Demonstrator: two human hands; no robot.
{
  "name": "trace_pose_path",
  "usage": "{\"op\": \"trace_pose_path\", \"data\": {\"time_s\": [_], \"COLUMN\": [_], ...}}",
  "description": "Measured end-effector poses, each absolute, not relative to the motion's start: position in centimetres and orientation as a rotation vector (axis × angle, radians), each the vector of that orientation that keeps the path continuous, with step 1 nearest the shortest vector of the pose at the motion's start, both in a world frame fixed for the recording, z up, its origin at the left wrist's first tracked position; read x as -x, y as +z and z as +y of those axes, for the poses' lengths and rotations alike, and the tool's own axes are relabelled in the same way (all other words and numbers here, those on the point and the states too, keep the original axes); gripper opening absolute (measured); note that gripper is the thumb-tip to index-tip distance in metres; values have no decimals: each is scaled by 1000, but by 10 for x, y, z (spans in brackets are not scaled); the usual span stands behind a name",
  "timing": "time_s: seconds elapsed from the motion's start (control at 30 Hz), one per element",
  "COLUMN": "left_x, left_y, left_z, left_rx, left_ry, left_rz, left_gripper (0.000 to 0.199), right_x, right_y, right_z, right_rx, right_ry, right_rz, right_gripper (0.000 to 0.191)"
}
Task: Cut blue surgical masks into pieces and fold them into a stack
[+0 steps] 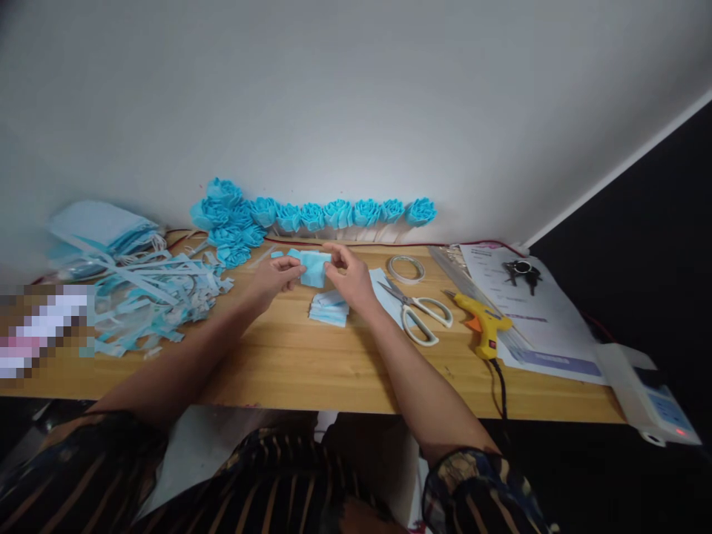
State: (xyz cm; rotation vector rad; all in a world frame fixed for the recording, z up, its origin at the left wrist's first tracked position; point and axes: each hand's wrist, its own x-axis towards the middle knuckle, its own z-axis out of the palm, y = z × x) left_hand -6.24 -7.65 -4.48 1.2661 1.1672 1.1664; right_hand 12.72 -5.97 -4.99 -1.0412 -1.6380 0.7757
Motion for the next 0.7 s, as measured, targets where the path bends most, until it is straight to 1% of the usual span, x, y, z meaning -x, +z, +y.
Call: {"op": "trace_pose_path", "data": {"time_s": [0.1,0.27,0.4,0.57,0.7], "left_x": [62,59,57,58,58], "left_y": [-47,-54,-59,-57,-51], "left_z": [-75,-74,-74,-74,-77], "left_rx": [-1183,-1096,-1117,-1073,-1121], "left_ry": [1126,1141,1107,1127,1112], "left_rz": [1081,952,947,952,959], "left_gripper": [33,36,33,29,36], "right_x": [-126,-122,-121,-123,-123], "right_y": [-53,-55,-57,-60,-61], "right_z": [-57,-61,-63,-60,-61], "right_rx": [1019,987,1036,1037,1062], "right_ry": [869,1054,1001,949,879], "right_rz": [-1593,-1619,-1641,-1645,-1674], "right_gripper": [45,62,56,55,54]}}
